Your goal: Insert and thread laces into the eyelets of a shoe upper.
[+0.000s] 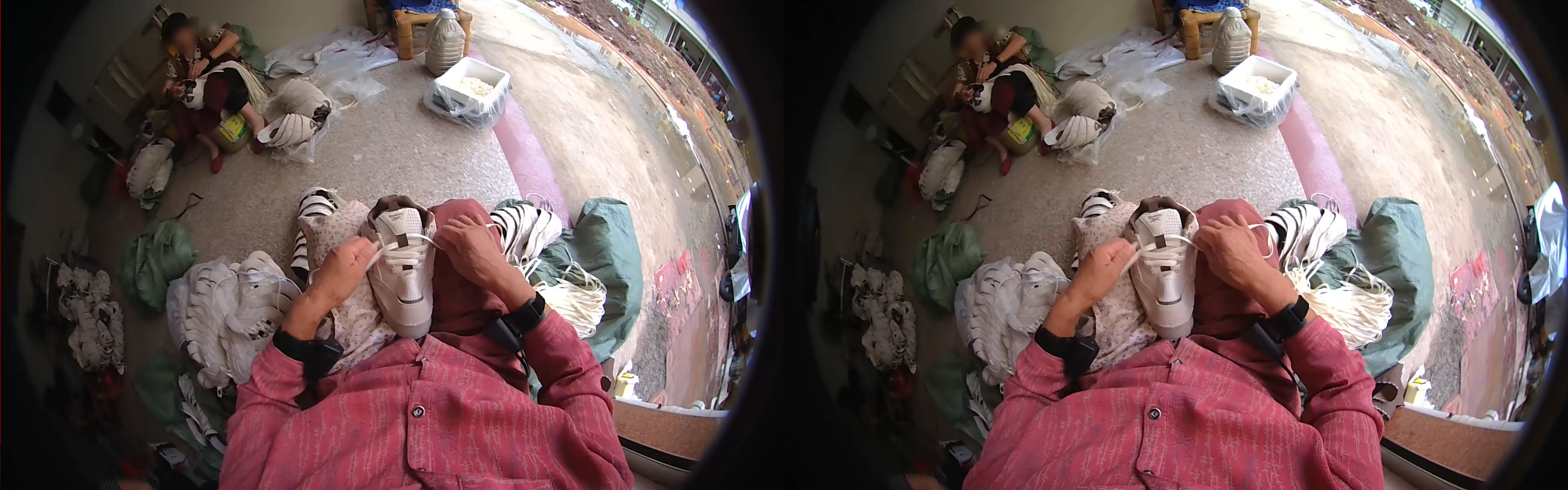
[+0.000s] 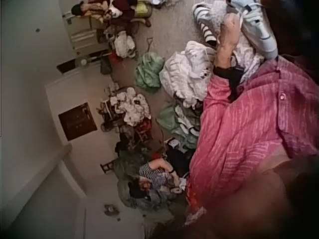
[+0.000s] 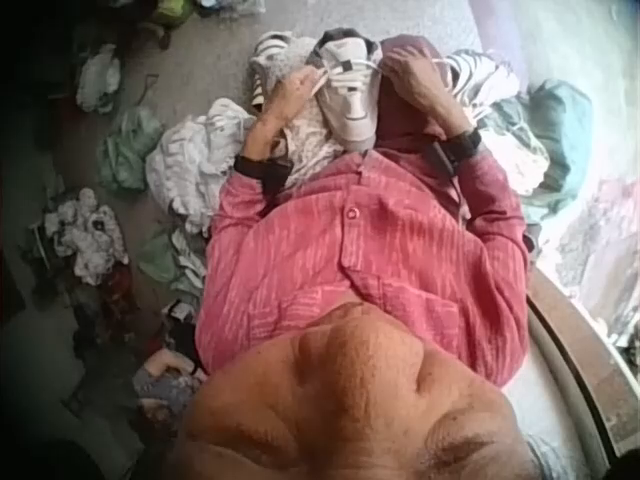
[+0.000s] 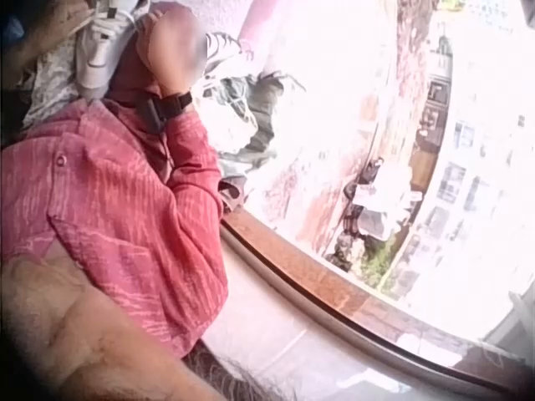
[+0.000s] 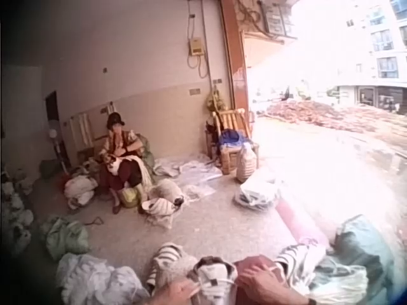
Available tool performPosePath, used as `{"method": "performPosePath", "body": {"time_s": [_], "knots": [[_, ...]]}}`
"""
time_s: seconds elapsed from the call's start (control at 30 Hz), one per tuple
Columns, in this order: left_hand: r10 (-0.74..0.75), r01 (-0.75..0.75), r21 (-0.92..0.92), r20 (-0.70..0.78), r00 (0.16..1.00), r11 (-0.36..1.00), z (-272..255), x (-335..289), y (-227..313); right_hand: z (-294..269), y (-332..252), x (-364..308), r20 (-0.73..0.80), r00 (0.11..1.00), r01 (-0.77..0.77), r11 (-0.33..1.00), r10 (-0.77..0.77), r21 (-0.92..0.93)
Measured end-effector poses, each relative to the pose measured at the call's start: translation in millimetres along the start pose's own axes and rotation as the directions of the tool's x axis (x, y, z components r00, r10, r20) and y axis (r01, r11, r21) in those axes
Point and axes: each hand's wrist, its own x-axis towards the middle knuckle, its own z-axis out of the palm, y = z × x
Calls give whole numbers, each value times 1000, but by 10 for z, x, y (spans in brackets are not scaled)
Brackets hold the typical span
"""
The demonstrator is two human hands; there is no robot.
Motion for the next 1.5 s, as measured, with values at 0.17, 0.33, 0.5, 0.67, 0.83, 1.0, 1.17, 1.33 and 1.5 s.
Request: {"method": "performPosePath", "body": {"time_s": [0.17,0.33,0.5,0.67,0.83,1.0,1.17,1.33,1.5], "knots": [[-223,286,-299,228,948,910,57,-185,58,-14,41,1,201,979,-63,990,37,128],[-317,345,-468,140,938,814,22,-191,141,-44,155,146,340,940,-132,947,26,293],[-298,293,-391,48,953,873,35,-195,116,-75,196,299,425,905,-149,911,-31,384],[-274,294,-335,108,956,895,74,-173,27,30,89,273,273,955,125,992,-113,-25],[-290,298,-212,70,955,931,66,-96,43,-78,165,432,514,856,-226,934,55,277],[-228,238,-183,74,971,954,-5,-4,50,-266,182,534,377,911,-247,953,166,176],[-218,221,-54,61,974,974,42,91,56,-298,224,632,383,924,-167,873,-24,459],[-114,96,329,37,993,939,31,184,103,-199,281,684,514,857,-327,810,38,486],[151,-161,137,80,985,977,-298,294,76,-267,284,623,416,909,-216,812,-36,542]]}}
